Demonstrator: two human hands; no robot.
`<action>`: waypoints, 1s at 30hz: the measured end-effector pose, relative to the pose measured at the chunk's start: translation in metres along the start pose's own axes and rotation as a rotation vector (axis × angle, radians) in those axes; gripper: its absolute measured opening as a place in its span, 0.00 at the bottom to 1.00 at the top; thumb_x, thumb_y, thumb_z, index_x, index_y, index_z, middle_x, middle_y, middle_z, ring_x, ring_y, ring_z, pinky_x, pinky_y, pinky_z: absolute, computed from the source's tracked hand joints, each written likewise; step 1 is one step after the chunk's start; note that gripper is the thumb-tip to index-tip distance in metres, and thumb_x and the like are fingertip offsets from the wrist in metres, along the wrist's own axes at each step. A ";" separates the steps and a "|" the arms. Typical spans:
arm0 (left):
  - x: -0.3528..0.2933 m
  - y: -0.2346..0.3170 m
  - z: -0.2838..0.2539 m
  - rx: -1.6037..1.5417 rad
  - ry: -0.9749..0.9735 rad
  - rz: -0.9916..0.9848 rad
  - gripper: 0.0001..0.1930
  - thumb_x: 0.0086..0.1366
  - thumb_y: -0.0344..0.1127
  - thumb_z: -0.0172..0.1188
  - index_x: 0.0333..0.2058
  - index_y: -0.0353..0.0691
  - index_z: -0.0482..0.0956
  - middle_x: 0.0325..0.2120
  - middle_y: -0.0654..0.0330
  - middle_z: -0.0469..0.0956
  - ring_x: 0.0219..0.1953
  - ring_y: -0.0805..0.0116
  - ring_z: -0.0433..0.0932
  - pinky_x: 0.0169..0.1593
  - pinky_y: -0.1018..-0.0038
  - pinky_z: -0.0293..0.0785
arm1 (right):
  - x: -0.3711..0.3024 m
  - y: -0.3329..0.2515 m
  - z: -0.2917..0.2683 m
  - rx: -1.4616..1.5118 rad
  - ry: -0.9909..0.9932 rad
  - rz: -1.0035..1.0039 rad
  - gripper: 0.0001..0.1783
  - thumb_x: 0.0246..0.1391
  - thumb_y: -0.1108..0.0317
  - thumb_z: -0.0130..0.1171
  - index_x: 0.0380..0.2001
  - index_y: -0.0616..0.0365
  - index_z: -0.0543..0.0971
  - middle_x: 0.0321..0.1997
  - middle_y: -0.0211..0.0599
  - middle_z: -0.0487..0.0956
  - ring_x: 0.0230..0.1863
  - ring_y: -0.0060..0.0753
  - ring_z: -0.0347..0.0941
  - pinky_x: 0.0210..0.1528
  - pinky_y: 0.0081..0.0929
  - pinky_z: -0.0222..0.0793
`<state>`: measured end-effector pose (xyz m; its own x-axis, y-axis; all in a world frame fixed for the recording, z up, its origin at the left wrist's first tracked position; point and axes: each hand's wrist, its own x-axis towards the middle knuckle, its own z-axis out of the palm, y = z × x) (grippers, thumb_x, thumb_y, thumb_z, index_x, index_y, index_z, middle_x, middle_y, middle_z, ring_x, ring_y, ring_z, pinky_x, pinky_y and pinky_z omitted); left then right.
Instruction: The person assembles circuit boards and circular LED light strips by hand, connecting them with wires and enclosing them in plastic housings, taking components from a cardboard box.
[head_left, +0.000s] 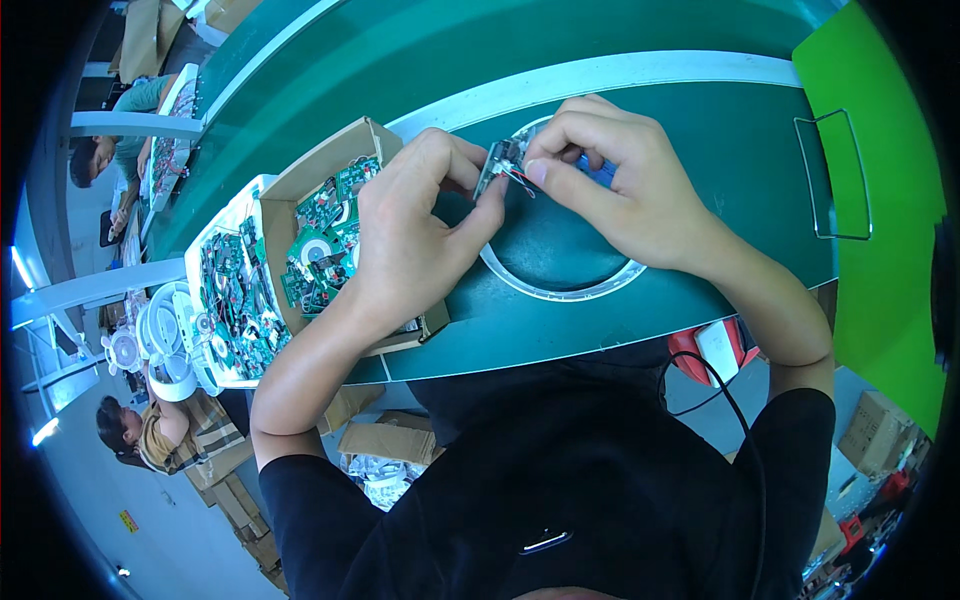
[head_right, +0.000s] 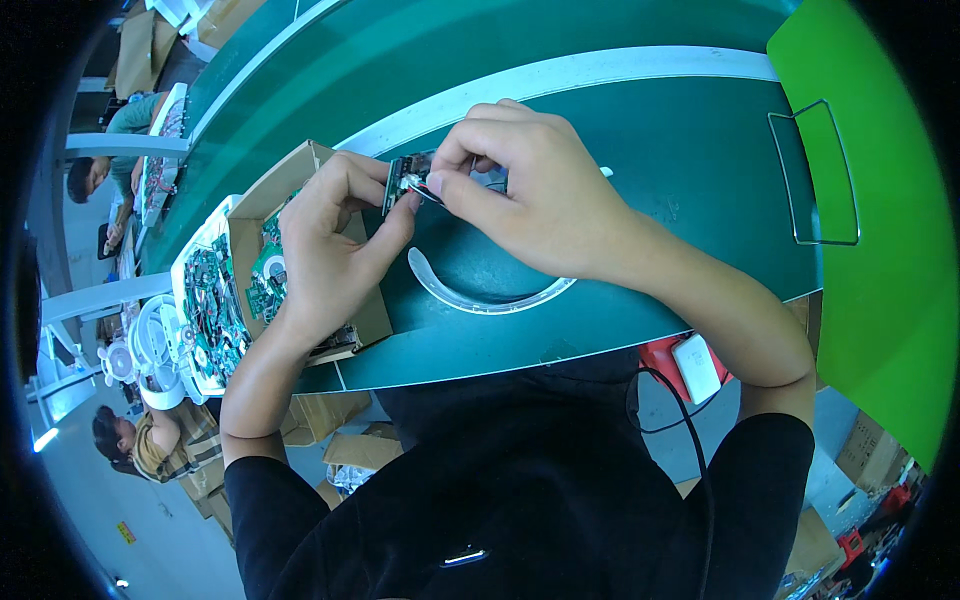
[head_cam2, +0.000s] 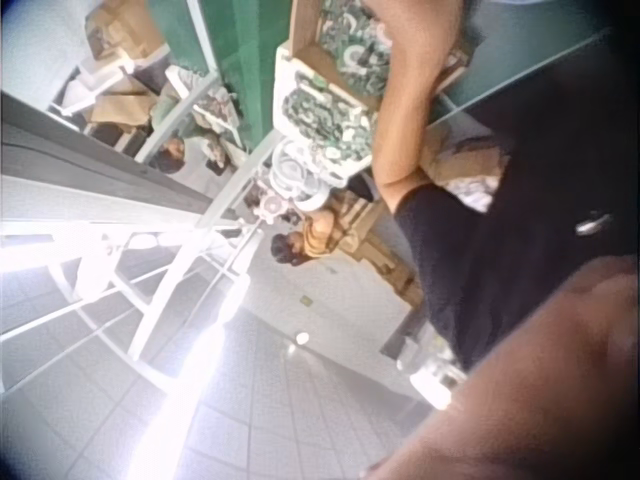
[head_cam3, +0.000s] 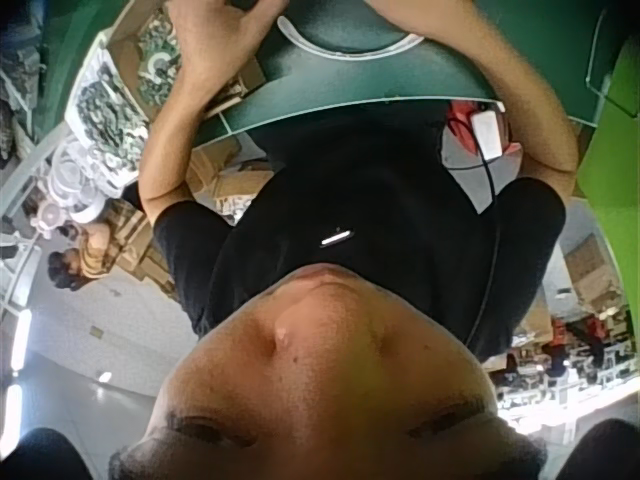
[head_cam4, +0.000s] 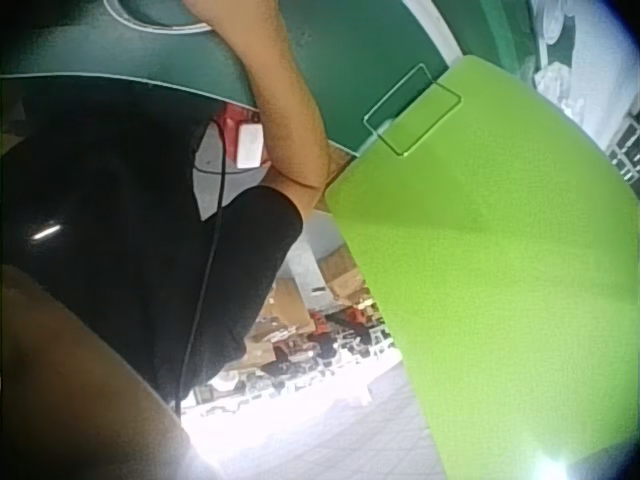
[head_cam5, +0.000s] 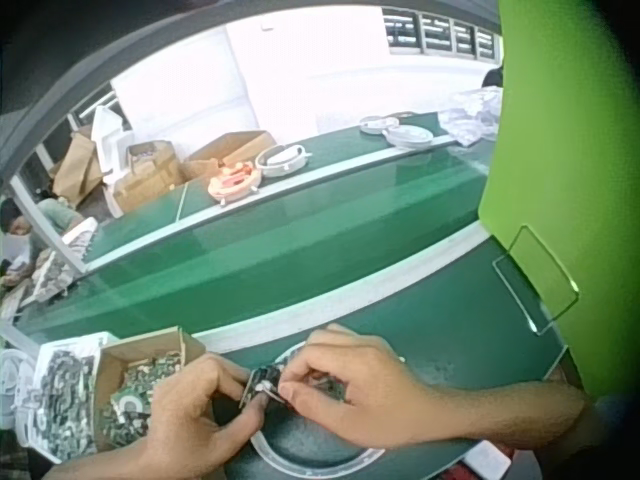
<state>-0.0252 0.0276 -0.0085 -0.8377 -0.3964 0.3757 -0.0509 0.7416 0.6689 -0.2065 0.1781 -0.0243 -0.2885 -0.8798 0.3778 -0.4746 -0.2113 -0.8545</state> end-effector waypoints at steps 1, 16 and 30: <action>0.001 0.000 0.000 0.006 -0.013 0.070 0.13 0.60 0.23 0.75 0.32 0.36 0.75 0.34 0.54 0.84 0.32 0.60 0.84 0.35 0.68 0.80 | 0.000 0.000 0.001 0.000 -0.003 -0.002 0.07 0.63 0.69 0.66 0.35 0.63 0.85 0.34 0.40 0.82 0.38 0.40 0.76 0.42 0.36 0.72; 0.000 0.002 -0.003 0.072 -0.015 0.274 0.13 0.58 0.21 0.75 0.30 0.36 0.76 0.35 0.54 0.84 0.34 0.58 0.84 0.37 0.69 0.79 | -0.003 0.001 0.014 -0.088 0.060 -0.105 0.05 0.61 0.73 0.68 0.33 0.62 0.81 0.33 0.39 0.81 0.36 0.42 0.74 0.43 0.38 0.70; 0.004 -0.002 -0.010 0.118 -0.026 0.105 0.15 0.61 0.24 0.73 0.44 0.34 0.78 0.35 0.53 0.82 0.37 0.60 0.84 0.45 0.68 0.81 | 0.006 0.012 0.005 -0.348 -0.062 -0.076 0.09 0.62 0.66 0.69 0.40 0.59 0.86 0.41 0.38 0.83 0.48 0.47 0.72 0.55 0.42 0.69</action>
<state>-0.0230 0.0190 -0.0018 -0.8553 -0.3008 0.4220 -0.0247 0.8371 0.5465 -0.2095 0.1683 -0.0341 -0.1957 -0.8936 0.4039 -0.7507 -0.1285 -0.6480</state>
